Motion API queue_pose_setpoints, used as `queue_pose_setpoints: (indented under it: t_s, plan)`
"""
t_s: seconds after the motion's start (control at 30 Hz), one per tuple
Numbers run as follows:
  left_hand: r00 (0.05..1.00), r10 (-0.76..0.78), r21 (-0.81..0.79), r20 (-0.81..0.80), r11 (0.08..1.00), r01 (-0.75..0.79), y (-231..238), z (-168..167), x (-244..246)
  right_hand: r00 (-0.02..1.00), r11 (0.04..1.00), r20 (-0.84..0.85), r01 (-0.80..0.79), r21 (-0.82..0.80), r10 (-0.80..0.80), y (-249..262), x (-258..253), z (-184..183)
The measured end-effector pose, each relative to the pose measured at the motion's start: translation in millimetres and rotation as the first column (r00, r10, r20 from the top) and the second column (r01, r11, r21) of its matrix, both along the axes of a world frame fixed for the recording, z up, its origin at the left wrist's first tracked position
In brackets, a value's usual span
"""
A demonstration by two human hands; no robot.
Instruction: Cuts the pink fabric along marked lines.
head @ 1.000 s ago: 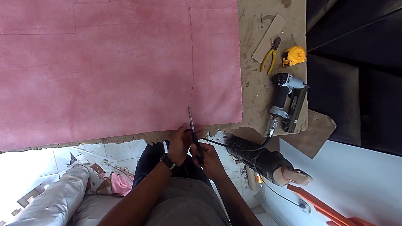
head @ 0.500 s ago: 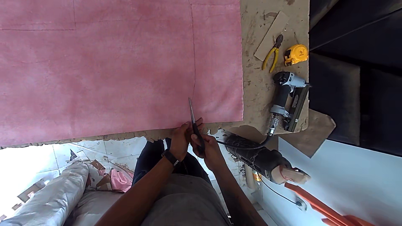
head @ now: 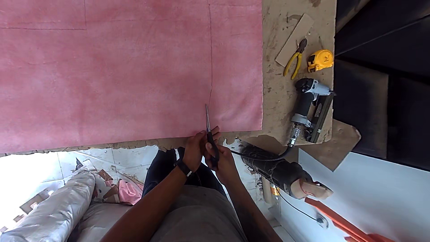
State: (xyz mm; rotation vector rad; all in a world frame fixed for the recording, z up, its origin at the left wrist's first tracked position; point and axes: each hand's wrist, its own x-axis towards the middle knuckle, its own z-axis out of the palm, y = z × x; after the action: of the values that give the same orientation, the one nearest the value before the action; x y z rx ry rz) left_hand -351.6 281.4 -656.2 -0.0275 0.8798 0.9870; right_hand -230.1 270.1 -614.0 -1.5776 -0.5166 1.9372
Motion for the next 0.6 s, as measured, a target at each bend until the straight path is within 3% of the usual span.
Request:
queue_pose_setpoints:
  t_s: [0.2, 0.33, 0.4, 0.5, 0.53, 0.6]
  plan:
    - [0.99, -0.135, -0.028, -0.044, 0.991, 0.134, -6.1, -1.8, -8.5, 0.998, 0.997, -0.032, 0.057, -0.043, -0.058, -4.8, -10.4, -0.1]
    - [0.9, -0.262, 0.122, -0.348, 0.939, 0.321, -29.6, 10.0, -38.4, 0.995, 0.996, -0.072, 0.064, -0.07, -0.069, -11.3, -24.8, -0.5]
    - [0.787, -0.273, 0.155, -0.553, 0.894, 0.42, -41.4, 24.2, -65.6, 0.993, 0.994, -0.071, 0.086, -0.07, -0.091, -13.9, -32.8, -3.9]
    - [0.463, -0.243, 0.141, -0.852, 0.746, 0.651, -47.9, 37.0, -111.0, 0.99, 0.992, -0.074, 0.119, -0.035, -0.121, -13.7, -46.2, -9.4]
    - [0.387, -0.2, 0.149, -0.9, 0.694, 0.705, -44.5, 38.0, -124.5, 0.988, 0.991, -0.076, 0.133, -0.025, -0.135, -12.9, -52.1, -10.6]
    - [0.321, -0.122, 0.192, -0.939, 0.588, 0.786, -30.1, 37.9, -147.6, 0.981, 0.983, -0.058, 0.182, -0.031, -0.184, -12.8, -64.9, -11.4]
